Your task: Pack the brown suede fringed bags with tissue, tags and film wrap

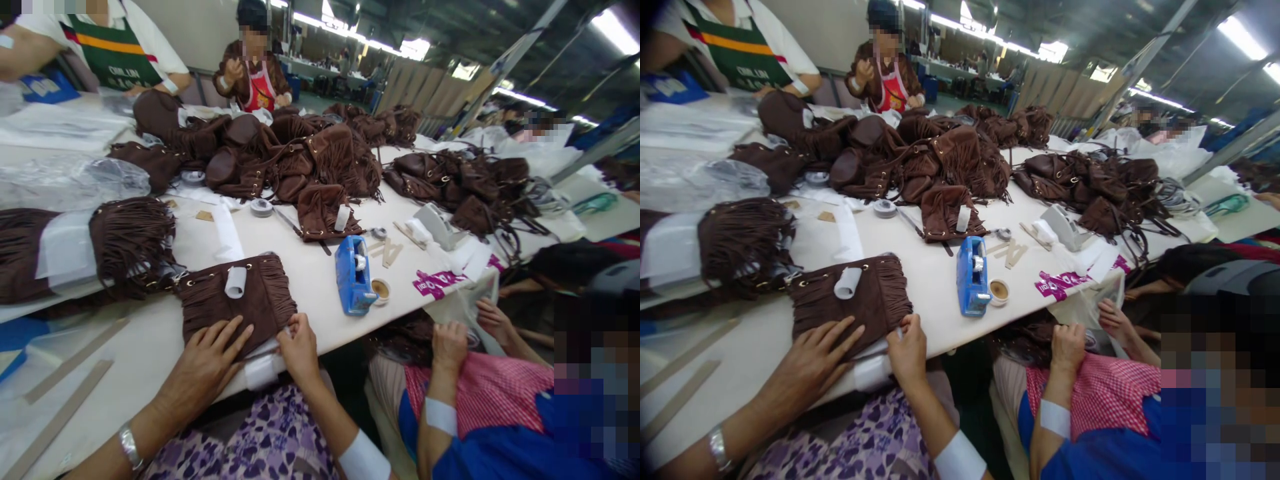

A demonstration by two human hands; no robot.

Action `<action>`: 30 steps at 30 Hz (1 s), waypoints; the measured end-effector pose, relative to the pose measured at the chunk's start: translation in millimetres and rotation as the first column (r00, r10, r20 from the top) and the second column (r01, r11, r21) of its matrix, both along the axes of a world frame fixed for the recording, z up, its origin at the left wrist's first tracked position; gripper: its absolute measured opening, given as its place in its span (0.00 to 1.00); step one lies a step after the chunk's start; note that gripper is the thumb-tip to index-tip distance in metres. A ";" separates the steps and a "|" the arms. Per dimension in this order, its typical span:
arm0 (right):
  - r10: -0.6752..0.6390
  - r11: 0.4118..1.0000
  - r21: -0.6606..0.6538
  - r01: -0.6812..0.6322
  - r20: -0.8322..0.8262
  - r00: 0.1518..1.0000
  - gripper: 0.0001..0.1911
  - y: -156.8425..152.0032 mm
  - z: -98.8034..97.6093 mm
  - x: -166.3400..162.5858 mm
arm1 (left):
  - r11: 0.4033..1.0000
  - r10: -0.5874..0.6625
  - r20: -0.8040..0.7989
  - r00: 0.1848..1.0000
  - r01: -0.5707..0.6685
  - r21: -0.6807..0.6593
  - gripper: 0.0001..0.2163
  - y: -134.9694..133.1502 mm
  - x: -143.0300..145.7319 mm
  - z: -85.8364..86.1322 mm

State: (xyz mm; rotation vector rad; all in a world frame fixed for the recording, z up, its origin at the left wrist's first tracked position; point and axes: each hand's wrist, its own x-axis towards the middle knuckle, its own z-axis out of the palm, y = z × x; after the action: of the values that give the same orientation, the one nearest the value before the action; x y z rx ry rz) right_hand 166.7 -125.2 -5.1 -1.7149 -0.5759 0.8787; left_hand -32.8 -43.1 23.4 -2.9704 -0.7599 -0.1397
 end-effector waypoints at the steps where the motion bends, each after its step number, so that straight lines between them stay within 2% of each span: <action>1: 0.032 0.999 0.001 -0.032 0.037 0.999 0.15 -3.9 2.4 2.5 | 1.000 0.001 0.004 1.000 -0.001 0.000 0.26 -0.4 -0.2 0.0; 4: 0.137 0.990 0.012 -0.139 0.091 0.986 0.18 -13.4 5.8 7.9 | 1.000 0.016 0.041 0.999 -0.017 0.006 0.26 -1.3 -1.2 0.9; 6: 0.176 0.984 0.029 -0.177 0.040 0.984 0.18 -15.1 4.0 9.2 | 1.000 0.023 0.064 0.998 -0.024 0.006 0.27 -1.8 -1.2 0.8; 11: 0.171 0.985 0.058 -0.166 -0.111 0.979 0.15 -9.7 -4.2 8.0 | 1.000 0.004 0.059 0.998 -0.005 0.021 0.28 -2.3 0.1 -4.0; 13: 0.178 0.983 0.038 -0.177 -0.009 0.984 0.13 -11.2 -1.5 8.5 | 0.999 0.007 0.052 0.999 -0.009 0.046 0.28 -2.4 0.3 -6.5; 14: 0.182 0.982 0.034 -0.187 0.116 0.976 0.13 -13.2 1.8 9.4 | 0.998 0.010 0.053 0.999 -0.013 0.057 0.29 -2.6 0.3 -7.6; 15: 0.191 0.977 0.037 -0.210 0.280 0.941 0.15 -15.5 6.3 10.8 | 0.998 0.010 0.055 0.998 -0.014 0.066 0.29 -2.9 0.2 -8.7; 16: 0.209 0.966 0.041 -0.255 0.459 0.864 0.18 -17.5 11.4 12.8 | 0.997 0.009 0.060 0.998 -0.014 0.074 0.29 -3.2 0.1 -9.8; 18: 0.268 0.912 0.010 -0.410 0.742 0.614 0.27 -18.6 22.1 18.4 | 0.996 0.011 0.059 0.998 -0.016 0.083 0.30 -3.8 -0.4 -11.8; 20: 0.345 0.826 -0.093 -0.556 0.863 0.369 0.33 -13.6 31.0 25.9 | 0.996 0.015 0.057 0.998 -0.020 0.088 0.31 -4.1 -1.1 -13.1; 21: 0.379 0.787 -0.144 -0.599 0.881 0.285 0.33 -9.1 34.2 30.1 | 0.995 0.017 0.056 0.998 -0.022 0.093 0.31 -4.0 -1.5 -13.4; 23: 0.423 0.735 -0.205 -0.646 0.883 0.202 0.30 1.6 37.7 38.6 | 0.995 0.015 0.058 0.998 -0.021 0.100 0.31 -2.9 -2.2 -13.3; 26: 0.454 0.680 -0.242 -0.692 0.880 0.138 0.24 13.4 35.2 48.7 | 0.995 -0.010 0.060 0.998 0.003 0.103 0.31 -0.1 -2.6 -13.5; 28: 0.441 0.654 -0.251 -0.714 0.893 0.090 0.19 16.3 28.5 52.0 | 0.994 -0.026 0.065 0.998 0.019 0.104 0.30 0.6 -2.6 -16.0; 30: 0.417 0.649 -0.231 -0.725 0.905 0.085 0.16 16.7 19.7 52.9 | 0.993 -0.032 0.098 0.995 0.020 0.116 0.29 -0.8 -2.8 -20.4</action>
State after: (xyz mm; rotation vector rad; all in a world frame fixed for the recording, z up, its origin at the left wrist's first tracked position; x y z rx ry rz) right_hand 219.5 -108.5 14.6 -1.5368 -2.2392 0.1364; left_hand -35.5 -44.0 3.0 -2.8826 -0.6982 -0.3244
